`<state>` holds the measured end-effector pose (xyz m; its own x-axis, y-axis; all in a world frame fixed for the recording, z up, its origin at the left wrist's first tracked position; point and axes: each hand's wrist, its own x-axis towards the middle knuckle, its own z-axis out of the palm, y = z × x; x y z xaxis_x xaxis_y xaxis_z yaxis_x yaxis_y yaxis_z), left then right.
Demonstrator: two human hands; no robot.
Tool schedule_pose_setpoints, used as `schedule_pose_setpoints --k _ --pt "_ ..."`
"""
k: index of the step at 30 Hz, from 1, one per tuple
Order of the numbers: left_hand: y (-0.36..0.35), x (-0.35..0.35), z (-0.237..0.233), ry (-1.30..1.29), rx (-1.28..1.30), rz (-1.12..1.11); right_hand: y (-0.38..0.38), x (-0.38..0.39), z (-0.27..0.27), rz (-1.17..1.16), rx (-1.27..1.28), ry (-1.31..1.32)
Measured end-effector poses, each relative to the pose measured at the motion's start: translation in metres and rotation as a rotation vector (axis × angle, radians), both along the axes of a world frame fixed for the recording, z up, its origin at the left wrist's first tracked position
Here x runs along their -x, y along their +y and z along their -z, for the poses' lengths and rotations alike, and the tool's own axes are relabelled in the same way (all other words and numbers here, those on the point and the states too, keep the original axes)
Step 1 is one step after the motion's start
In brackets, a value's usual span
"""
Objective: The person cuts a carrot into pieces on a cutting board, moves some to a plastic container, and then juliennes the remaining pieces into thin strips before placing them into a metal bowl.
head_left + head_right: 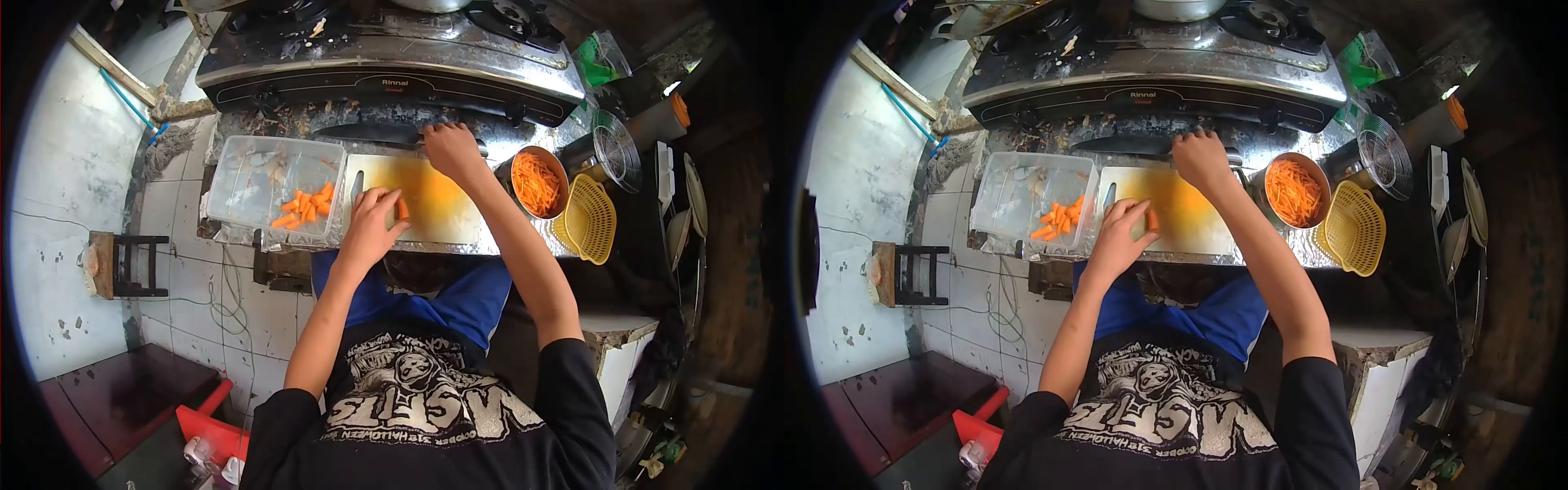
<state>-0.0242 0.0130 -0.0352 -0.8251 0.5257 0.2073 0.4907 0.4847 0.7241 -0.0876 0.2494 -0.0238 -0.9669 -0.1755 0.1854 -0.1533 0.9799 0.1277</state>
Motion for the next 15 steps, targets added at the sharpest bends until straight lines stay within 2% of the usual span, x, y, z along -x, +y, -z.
schedule_pose_setpoints --k 6,10,12,15 --pt "-0.012 0.008 0.004 -0.026 -0.067 0.074 -0.025 -0.051 -0.059 0.049 0.161 -0.096" --pt "-0.007 0.003 0.009 0.034 -0.170 -0.020 -0.034 -0.120 -0.071 0.200 0.319 -0.106" --pt "-0.004 0.000 0.011 0.038 -0.186 -0.025 -0.043 -0.158 -0.073 0.273 0.738 -0.104" --pt "-0.002 0.000 0.014 0.044 -0.212 -0.046 -0.069 -0.197 -0.069 0.378 0.964 -0.253"
